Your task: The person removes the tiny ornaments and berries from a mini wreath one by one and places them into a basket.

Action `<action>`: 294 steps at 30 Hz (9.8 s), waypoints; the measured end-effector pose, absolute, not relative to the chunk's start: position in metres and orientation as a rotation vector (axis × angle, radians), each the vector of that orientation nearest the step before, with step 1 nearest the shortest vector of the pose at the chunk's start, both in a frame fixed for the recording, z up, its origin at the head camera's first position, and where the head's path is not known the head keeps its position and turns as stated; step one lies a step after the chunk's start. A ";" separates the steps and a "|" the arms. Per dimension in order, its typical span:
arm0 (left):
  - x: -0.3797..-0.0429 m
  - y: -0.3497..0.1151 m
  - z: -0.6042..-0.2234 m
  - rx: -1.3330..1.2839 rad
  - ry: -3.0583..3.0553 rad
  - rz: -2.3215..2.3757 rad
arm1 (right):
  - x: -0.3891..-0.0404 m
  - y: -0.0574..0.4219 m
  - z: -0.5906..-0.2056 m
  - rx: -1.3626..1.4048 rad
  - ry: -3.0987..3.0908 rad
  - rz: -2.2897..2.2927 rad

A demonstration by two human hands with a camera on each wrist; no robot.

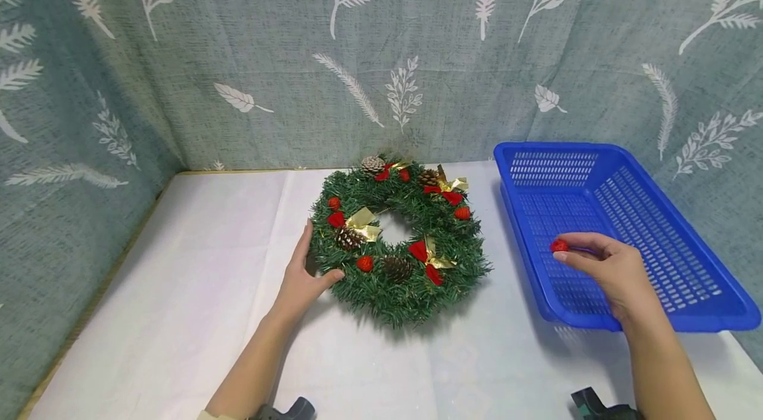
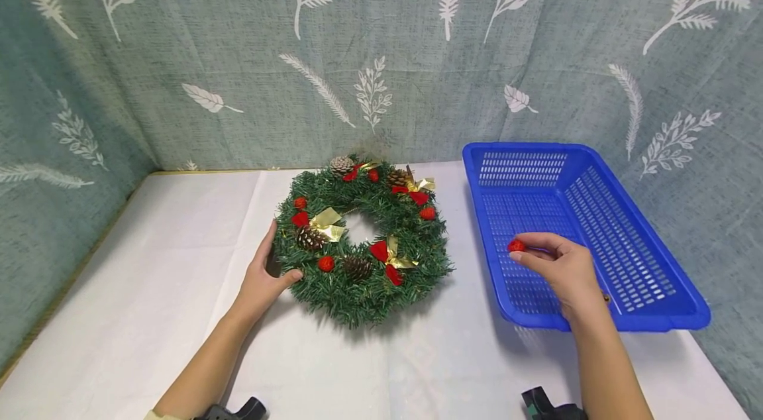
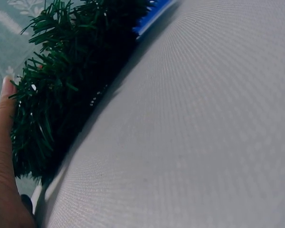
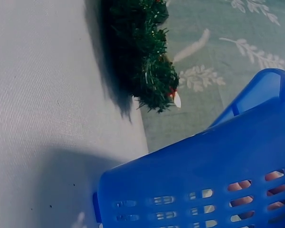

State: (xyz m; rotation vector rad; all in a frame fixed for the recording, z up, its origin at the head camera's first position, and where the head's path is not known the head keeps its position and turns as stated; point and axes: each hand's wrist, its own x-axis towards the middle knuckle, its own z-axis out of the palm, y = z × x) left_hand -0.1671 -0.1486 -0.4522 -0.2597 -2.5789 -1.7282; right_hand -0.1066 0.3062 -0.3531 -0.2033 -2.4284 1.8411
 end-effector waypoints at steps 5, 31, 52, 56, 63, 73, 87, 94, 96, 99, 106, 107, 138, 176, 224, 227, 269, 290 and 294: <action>-0.167 -0.149 -0.452 -0.255 -2.579 -1.729 | -0.108 0.305 -0.352 -0.218 -2.505 1.775; -0.167 -0.148 -0.453 -0.277 -2.564 -1.735 | -0.107 0.302 -0.353 -0.127 -2.271 2.022; -0.170 -0.149 -0.456 -0.291 -2.553 -1.723 | -0.096 0.283 -0.333 -0.071 -2.092 1.999; -0.170 -0.150 -0.456 -0.290 -2.554 -1.723 | -0.095 0.273 -0.328 -0.056 -2.078 1.984; -0.170 -0.150 -0.457 -0.278 -2.565 -1.724 | -0.095 0.258 -0.322 -0.010 -2.063 1.983; -0.169 -0.149 -0.454 -0.293 -2.553 -1.720 | -0.097 0.235 -0.314 0.108 -2.073 1.978; -0.168 -0.148 -0.454 -0.294 -2.553 -1.720 | -0.104 0.198 -0.311 0.233 -2.079 1.988; -0.168 -0.147 -0.456 -0.293 -2.554 -1.722 | -0.107 0.182 -0.318 0.326 -2.073 2.009; -0.168 -0.147 -0.456 -0.291 -2.557 -1.724 | -0.108 0.178 -0.321 0.364 -2.052 2.013; -0.168 -0.147 -0.457 -0.286 -2.564 -1.724 | -0.111 0.170 -0.327 0.464 -1.982 2.031; -0.168 -0.148 -0.456 -0.290 -2.569 -1.720 | -0.119 0.157 -0.346 0.682 -1.914 2.049; -0.168 -0.148 -0.455 -0.290 -2.568 -1.721 | -0.120 0.155 -0.348 0.698 -1.910 2.046; -0.168 -0.150 -0.453 -0.283 -2.587 -1.697 | -0.139 0.117 -0.403 0.747 -2.503 1.609; -0.169 -0.151 -0.455 -0.272 -2.587 -1.704 | -0.132 0.110 -0.400 0.526 -2.467 1.631; -0.173 -0.148 -0.456 -0.272 -2.597 -1.711 | -0.092 0.285 -0.352 0.015 -2.275 1.794; -0.173 -0.148 -0.457 -0.272 -2.596 -1.724 | -0.096 0.296 -0.354 0.000 -2.241 1.939; -0.172 -0.151 -0.457 -0.255 -2.589 -1.728 | -0.121 0.311 -0.356 -0.130 -2.869 1.527; -0.172 -0.148 -0.457 -0.249 -2.590 -1.756 | -0.108 0.312 -0.349 -0.096 -2.558 1.702; -0.172 -0.148 -0.453 -0.229 -2.601 -1.790 | -0.106 0.305 -0.344 -0.060 -2.481 1.768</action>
